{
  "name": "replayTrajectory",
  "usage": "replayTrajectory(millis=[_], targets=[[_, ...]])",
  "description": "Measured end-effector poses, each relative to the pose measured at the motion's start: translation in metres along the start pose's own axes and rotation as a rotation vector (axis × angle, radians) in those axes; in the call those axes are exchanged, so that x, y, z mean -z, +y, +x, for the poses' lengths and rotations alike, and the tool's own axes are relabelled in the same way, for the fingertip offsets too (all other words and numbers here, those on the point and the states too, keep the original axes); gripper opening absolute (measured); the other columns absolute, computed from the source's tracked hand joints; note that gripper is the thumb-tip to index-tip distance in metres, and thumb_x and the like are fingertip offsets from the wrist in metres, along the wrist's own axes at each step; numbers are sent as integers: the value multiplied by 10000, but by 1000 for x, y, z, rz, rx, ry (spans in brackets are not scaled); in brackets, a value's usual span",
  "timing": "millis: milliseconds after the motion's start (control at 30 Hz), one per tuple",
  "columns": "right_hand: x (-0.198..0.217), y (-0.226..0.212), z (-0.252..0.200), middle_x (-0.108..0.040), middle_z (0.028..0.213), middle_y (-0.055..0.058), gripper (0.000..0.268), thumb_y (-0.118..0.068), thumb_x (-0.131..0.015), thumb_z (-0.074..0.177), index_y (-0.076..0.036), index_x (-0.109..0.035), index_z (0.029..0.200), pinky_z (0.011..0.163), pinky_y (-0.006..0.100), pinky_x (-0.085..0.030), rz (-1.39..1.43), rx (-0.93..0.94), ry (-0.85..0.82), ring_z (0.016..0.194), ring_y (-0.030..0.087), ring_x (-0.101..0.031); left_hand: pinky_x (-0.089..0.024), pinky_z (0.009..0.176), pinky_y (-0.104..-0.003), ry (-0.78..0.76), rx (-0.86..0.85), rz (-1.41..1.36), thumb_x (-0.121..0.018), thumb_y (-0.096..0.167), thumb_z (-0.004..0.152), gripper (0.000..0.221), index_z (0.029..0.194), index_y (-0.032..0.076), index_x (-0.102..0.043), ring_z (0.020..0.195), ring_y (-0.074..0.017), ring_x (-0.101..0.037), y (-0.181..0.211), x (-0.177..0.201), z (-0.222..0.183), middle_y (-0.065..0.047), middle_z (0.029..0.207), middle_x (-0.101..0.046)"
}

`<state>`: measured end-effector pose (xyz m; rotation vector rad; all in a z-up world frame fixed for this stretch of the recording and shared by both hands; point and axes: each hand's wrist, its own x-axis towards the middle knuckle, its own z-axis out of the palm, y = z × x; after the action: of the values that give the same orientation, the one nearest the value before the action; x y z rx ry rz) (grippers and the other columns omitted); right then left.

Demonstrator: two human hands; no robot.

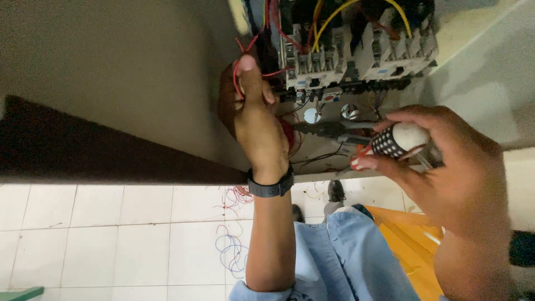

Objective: Connecting control wires to an electrical panel using a wire stripper and screwdriver while following a circuit diagram.

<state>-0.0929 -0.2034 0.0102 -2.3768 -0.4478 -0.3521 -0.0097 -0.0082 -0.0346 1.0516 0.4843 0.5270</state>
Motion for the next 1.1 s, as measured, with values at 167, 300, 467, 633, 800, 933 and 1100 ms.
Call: replayTrajectory(millis=[167,300,467,633,800,933,1100], targets=[[-67,79,-7,-650,1101,121,500,-246,-853,855,-43,-575,1217,806,276,-488,224,-232,110,943,178,-623,-416,911,-273,-147,-600,94,-593,254,1045,177,994,104,-670,951,-114,-528,-1,1,-8,22,966,-559],[-143,150,-21,-782,1107,83,305,-166,-852,780,-102,-584,912,885,297,-545,604,-273,-129,1061,177,-731,-474,904,-307,-265,-779,138,-629,334,1023,289,934,63,-678,1030,-177,-579,9,-1,-16,-40,1076,-575],[-169,176,-27,-676,1189,80,208,-244,-761,896,-125,-618,987,848,473,-553,-21,183,-345,1192,307,-605,-584,775,-309,-383,-598,-72,-651,313,1025,274,1015,43,-695,804,-183,-690,3,2,-18,-105,858,-705],[-150,179,15,-489,1394,138,519,-421,-697,896,-137,-551,1305,1022,551,-404,-335,62,-454,1320,366,-417,-589,749,-393,-339,-502,-221,-609,347,1041,355,1042,-6,-647,700,-262,-680,-2,-5,-24,-128,655,-601],[-165,221,30,-498,1529,124,706,-484,-679,833,-224,-511,1467,1071,588,-387,-536,-9,-615,1410,385,-433,-557,645,-339,-275,-432,-187,-468,367,1095,374,1150,34,-631,652,-257,-699,3,-11,-26,-117,637,-635],[-146,192,32,-585,1362,163,624,-450,-723,733,-184,-639,1292,936,618,-479,-656,-17,-581,1230,410,-568,-487,565,-335,-265,-466,-361,-492,320,1087,591,1571,54,-280,536,-211,-532,7,-16,-26,-115,682,-550],[-90,168,4,-658,1053,205,552,-320,-746,638,-79,-643,1125,728,532,-573,-560,62,-312,918,451,-689,-401,509,-302,-127,-593,-363,-533,253,1099,565,1549,169,-202,575,-171,-377,4,-26,-21,-96,951,-473]])
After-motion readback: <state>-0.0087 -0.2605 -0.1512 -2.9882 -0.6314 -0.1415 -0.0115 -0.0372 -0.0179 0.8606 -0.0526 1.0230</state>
